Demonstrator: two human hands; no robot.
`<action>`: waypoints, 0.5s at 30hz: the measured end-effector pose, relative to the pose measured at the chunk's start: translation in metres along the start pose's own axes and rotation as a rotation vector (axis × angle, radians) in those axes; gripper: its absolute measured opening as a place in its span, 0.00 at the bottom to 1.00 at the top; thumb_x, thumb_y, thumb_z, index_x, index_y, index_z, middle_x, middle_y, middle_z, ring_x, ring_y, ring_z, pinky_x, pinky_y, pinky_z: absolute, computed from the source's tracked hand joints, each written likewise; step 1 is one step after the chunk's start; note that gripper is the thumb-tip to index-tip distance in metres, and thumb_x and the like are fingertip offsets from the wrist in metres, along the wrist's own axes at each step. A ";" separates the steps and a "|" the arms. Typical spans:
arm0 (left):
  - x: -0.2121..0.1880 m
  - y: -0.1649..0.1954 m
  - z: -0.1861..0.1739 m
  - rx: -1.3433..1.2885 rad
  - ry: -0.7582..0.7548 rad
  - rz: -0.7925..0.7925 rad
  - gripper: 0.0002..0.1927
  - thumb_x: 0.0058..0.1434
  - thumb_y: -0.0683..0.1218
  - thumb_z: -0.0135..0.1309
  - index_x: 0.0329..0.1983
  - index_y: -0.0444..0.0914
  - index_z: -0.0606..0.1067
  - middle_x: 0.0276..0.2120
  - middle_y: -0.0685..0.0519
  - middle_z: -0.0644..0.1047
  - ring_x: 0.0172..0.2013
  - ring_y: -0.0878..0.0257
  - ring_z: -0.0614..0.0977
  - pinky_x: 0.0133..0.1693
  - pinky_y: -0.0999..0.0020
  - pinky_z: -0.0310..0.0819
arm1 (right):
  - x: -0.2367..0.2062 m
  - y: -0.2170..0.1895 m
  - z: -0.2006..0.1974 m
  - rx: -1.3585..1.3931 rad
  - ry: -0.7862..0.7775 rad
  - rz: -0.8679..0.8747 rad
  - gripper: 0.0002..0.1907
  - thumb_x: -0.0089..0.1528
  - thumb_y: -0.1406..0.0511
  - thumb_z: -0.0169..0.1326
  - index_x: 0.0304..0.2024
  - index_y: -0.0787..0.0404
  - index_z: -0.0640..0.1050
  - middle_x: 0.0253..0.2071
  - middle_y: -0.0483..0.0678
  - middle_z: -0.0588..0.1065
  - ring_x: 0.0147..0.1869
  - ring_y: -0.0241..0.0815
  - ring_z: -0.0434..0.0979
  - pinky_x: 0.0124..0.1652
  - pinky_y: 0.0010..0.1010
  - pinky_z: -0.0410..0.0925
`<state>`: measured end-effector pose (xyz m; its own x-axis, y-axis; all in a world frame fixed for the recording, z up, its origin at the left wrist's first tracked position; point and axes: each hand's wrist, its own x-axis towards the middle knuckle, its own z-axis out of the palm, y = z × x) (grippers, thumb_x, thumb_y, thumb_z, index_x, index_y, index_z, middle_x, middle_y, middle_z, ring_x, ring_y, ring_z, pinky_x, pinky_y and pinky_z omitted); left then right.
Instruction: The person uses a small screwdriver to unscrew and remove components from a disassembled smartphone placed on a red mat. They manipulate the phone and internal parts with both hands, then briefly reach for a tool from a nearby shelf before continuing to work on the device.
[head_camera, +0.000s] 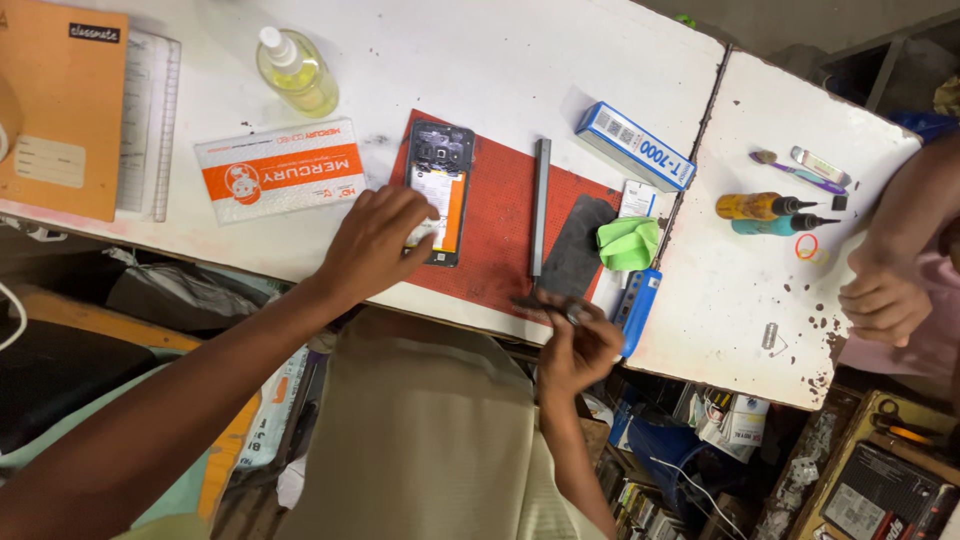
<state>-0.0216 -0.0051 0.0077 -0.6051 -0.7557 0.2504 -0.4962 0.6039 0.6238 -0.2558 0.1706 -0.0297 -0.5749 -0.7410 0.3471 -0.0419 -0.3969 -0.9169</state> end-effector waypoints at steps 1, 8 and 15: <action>-0.010 -0.002 -0.005 0.001 -0.012 0.049 0.13 0.60 0.44 0.61 0.46 0.38 0.75 0.44 0.51 0.74 0.47 0.54 0.76 0.47 0.56 0.67 | 0.003 0.005 0.011 -0.017 -0.054 -0.004 0.18 0.67 0.81 0.51 0.52 0.61 0.64 0.51 0.57 0.73 0.54 0.54 0.82 0.58 0.51 0.78; -0.050 -0.017 -0.007 0.127 0.006 0.184 0.17 0.61 0.51 0.60 0.50 0.40 0.76 0.52 0.49 0.72 0.50 0.53 0.74 0.51 0.55 0.66 | 0.019 0.031 0.073 -0.033 -0.395 -0.017 0.16 0.67 0.83 0.49 0.51 0.63 0.64 0.51 0.60 0.72 0.56 0.56 0.81 0.55 0.48 0.78; -0.059 -0.032 -0.003 0.164 0.047 0.167 0.13 0.64 0.49 0.59 0.49 0.41 0.75 0.52 0.50 0.72 0.53 0.55 0.74 0.53 0.57 0.66 | 0.020 0.029 0.088 -0.044 -0.417 -0.007 0.16 0.68 0.82 0.50 0.52 0.63 0.63 0.52 0.60 0.71 0.57 0.56 0.80 0.58 0.48 0.78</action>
<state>0.0324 0.0195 -0.0247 -0.6598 -0.6502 0.3768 -0.4879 0.7519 0.4434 -0.1971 0.0964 -0.0323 -0.1946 -0.8978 0.3951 -0.0851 -0.3858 -0.9186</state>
